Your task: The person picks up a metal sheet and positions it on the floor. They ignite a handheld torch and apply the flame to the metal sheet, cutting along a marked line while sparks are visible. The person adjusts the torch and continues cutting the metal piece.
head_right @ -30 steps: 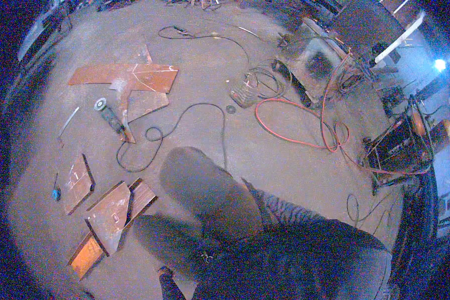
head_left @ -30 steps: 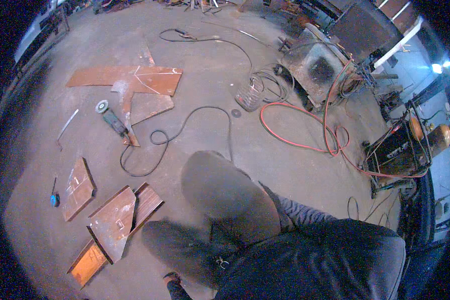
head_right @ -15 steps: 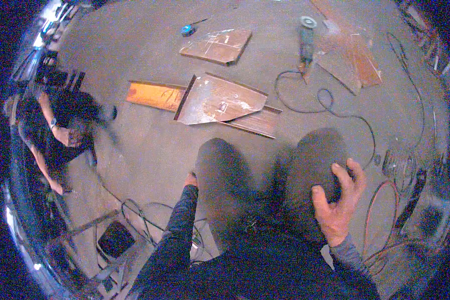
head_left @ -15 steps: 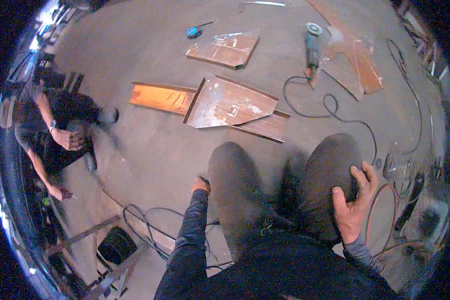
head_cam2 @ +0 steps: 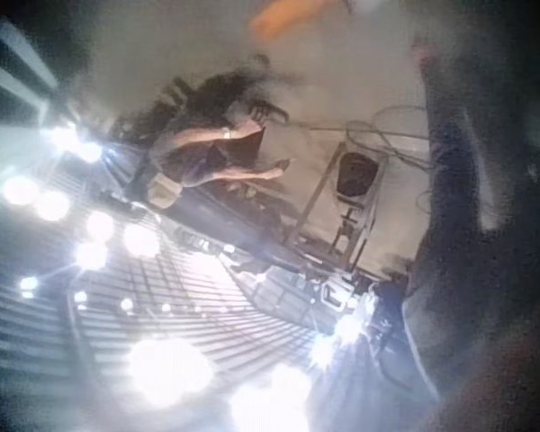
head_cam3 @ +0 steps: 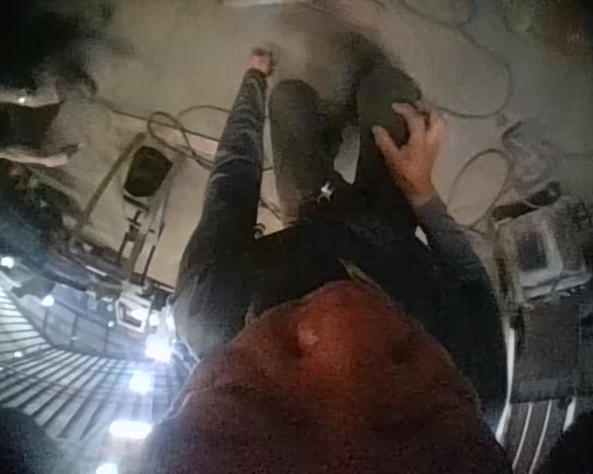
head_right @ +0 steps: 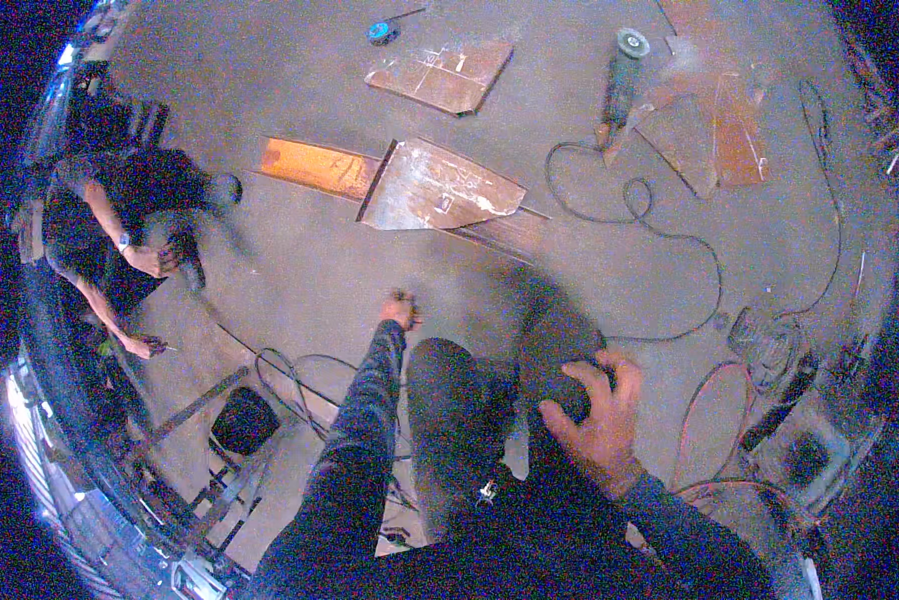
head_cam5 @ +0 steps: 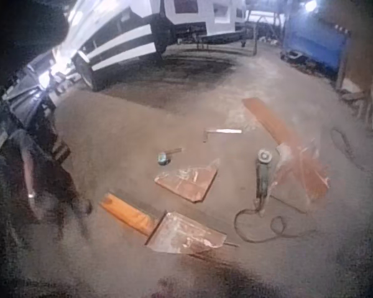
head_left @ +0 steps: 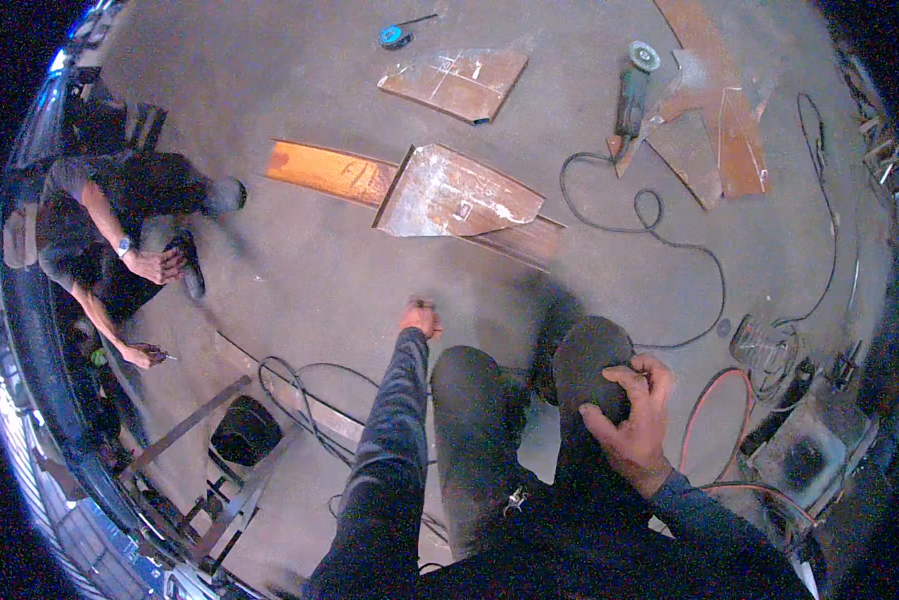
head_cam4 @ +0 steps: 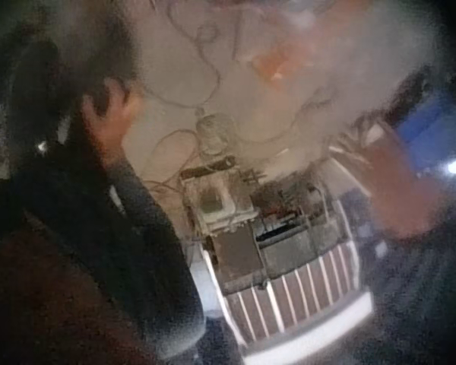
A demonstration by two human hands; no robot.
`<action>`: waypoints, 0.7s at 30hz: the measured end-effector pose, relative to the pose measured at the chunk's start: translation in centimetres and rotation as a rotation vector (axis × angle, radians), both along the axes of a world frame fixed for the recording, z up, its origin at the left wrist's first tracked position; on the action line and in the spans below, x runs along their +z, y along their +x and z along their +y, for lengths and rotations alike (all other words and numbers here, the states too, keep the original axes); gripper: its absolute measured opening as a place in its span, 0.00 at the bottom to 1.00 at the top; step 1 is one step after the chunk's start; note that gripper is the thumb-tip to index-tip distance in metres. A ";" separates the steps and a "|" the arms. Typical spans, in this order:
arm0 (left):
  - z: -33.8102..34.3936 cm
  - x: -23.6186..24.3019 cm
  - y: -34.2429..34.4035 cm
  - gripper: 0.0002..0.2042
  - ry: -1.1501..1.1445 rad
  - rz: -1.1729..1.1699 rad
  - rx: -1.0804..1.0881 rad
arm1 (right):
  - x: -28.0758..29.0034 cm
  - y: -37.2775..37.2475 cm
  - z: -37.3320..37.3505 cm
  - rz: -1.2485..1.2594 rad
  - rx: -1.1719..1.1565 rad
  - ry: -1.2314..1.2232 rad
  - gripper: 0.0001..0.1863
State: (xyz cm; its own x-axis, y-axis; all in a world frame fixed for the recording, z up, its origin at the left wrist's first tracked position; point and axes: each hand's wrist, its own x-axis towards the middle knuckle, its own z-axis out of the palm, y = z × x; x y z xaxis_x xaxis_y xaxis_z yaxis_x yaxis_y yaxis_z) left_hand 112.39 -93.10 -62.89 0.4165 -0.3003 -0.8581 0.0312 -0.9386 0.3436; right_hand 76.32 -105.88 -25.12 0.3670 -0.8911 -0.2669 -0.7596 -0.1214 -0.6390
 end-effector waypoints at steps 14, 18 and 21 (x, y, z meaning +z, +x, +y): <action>9.4 35.3 -6.4 0.18 0.019 0.223 -0.087 | 11.9 -3.8 7.0 0.115 -0.114 0.243 0.24; 22.2 42.0 -2.5 0.18 -0.050 0.201 -0.376 | 12.0 -8.0 12.1 -0.012 -0.070 0.311 0.23; 27.1 47.5 -2.5 0.14 0.048 0.174 0.053 | 12.5 -13.3 16.4 -0.085 -0.197 0.484 0.21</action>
